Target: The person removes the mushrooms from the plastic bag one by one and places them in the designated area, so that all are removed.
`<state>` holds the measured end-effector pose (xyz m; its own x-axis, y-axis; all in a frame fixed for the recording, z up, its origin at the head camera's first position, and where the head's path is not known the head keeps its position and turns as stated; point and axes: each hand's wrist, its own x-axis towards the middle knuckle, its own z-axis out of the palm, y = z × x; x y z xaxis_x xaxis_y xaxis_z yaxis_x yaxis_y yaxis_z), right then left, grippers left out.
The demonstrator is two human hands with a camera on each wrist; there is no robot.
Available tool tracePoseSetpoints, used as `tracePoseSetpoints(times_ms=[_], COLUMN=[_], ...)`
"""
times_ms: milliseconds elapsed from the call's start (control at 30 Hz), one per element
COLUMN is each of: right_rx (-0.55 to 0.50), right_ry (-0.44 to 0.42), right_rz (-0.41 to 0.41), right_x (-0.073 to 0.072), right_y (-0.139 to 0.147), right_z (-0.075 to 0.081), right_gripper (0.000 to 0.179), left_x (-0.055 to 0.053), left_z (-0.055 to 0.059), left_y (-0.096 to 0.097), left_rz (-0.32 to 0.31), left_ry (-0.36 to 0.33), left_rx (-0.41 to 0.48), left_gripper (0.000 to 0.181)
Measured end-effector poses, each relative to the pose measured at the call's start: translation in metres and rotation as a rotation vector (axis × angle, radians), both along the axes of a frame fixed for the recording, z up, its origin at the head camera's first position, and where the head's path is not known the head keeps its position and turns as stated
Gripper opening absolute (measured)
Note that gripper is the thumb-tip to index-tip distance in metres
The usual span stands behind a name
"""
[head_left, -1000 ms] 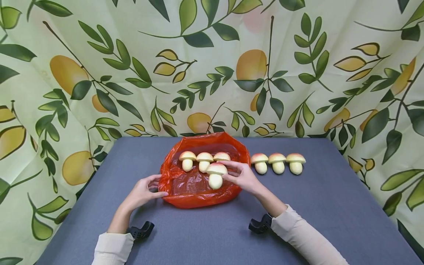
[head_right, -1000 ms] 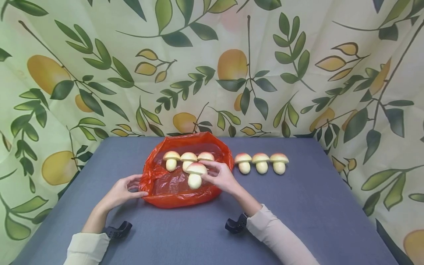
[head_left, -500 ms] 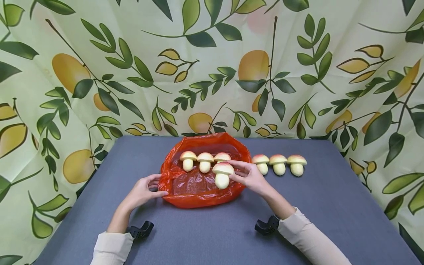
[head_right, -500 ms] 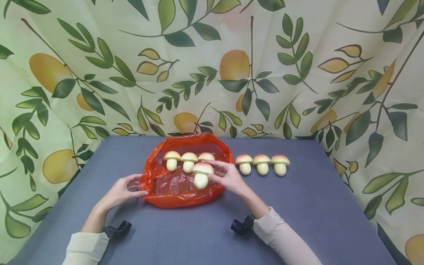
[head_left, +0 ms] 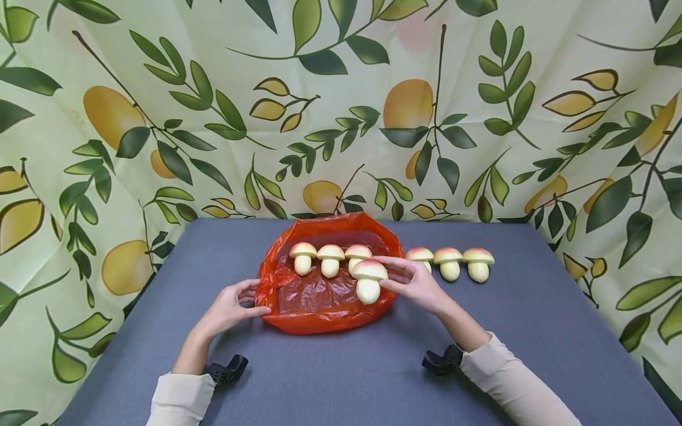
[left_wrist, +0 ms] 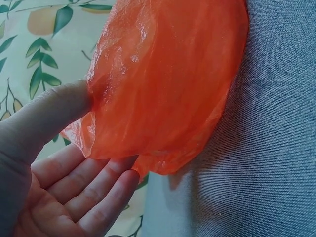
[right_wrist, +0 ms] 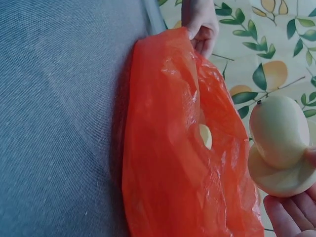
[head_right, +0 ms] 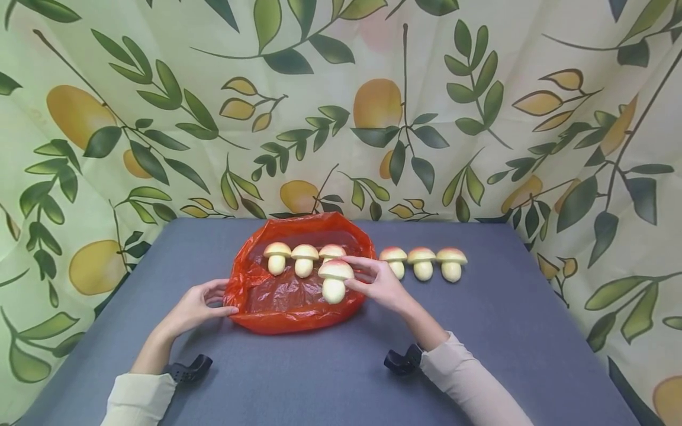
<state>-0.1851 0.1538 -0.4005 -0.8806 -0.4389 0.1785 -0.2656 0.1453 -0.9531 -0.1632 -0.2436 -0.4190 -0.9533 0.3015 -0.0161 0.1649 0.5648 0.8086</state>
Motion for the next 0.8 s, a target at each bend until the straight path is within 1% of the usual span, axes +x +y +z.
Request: tracePoseSetpoints(times_ms=[233, 467, 700, 800], right_rx=[0.025, 0.029, 0.016, 0.007], right_ry=[0.029, 0.033, 0.069, 0.068], right_rz=[0.006, -0.004, 0.009, 0.015], right_x=[0.004, 0.006, 0.005, 0.006], right_y=[0.015, 0.023, 0.029, 0.032], right_z=[0.000, 0.002, -0.003, -0.005], right_gripper=[0.049, 0.049, 0.049, 0.049], left_x=[-0.001, -0.001, -0.001, 0.000], left_z=[-0.001, -0.002, -0.001, -0.001], left_y=[0.000, 0.000, 0.001, 0.001], left_rz=[0.005, 0.014, 0.022, 0.023], left_ry=[-0.006, -0.013, -0.009, -0.013], left_rx=[-0.008, -0.008, -0.026, -0.029], left_gripper=[0.063, 0.064, 0.064, 0.065])
